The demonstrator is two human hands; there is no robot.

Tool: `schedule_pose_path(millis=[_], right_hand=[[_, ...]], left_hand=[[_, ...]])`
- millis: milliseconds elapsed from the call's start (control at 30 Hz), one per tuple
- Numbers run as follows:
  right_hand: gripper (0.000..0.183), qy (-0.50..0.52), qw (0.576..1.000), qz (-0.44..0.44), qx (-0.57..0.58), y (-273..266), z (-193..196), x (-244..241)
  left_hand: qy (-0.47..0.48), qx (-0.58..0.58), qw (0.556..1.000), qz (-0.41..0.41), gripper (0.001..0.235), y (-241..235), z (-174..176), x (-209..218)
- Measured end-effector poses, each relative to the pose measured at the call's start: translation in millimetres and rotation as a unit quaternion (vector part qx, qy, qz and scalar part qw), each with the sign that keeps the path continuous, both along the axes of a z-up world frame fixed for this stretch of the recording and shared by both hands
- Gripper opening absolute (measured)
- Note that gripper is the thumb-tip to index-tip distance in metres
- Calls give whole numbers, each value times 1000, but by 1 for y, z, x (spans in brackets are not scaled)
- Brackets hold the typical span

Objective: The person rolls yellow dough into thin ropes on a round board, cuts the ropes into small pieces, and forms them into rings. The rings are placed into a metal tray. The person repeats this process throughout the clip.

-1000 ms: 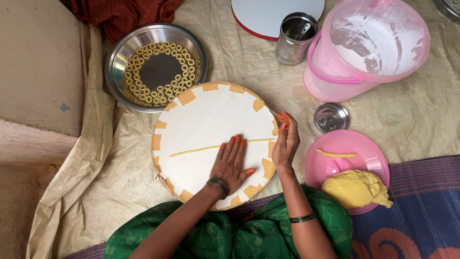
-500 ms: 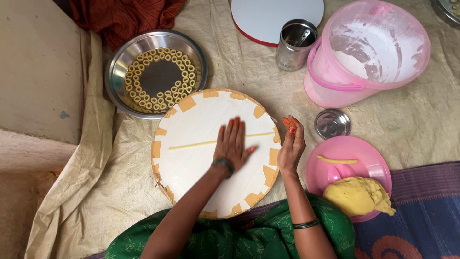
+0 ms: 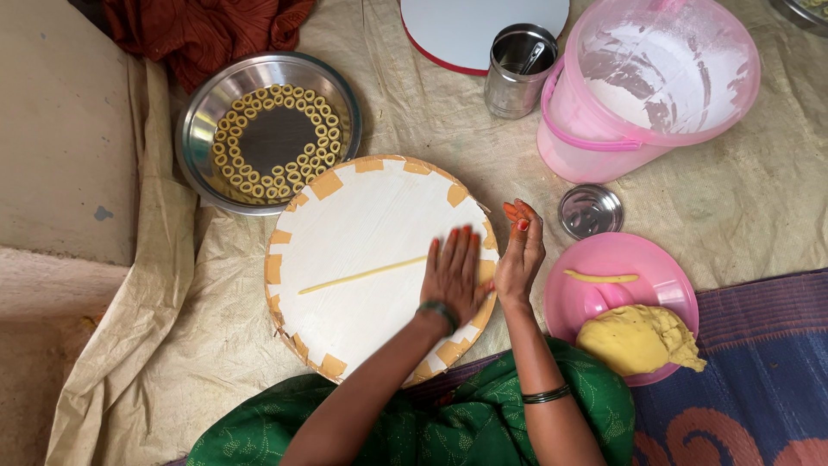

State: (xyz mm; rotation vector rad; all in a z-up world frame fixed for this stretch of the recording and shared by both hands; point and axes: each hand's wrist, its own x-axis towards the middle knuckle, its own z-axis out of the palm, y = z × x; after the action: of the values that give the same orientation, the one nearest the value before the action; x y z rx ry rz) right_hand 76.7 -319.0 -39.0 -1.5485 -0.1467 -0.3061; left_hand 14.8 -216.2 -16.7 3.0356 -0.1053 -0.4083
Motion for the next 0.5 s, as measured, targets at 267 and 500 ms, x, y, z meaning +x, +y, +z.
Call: schedule_pose_path(millis=[267,500], right_hand=[[49,7,1000,-11,1,-1,2,1],[49,1,1000,-10,4,-1,3,0]], left_hand=[[-17,38,999,8,86,-2,8,0],[36,53,998,3,87,-13,14,-12]])
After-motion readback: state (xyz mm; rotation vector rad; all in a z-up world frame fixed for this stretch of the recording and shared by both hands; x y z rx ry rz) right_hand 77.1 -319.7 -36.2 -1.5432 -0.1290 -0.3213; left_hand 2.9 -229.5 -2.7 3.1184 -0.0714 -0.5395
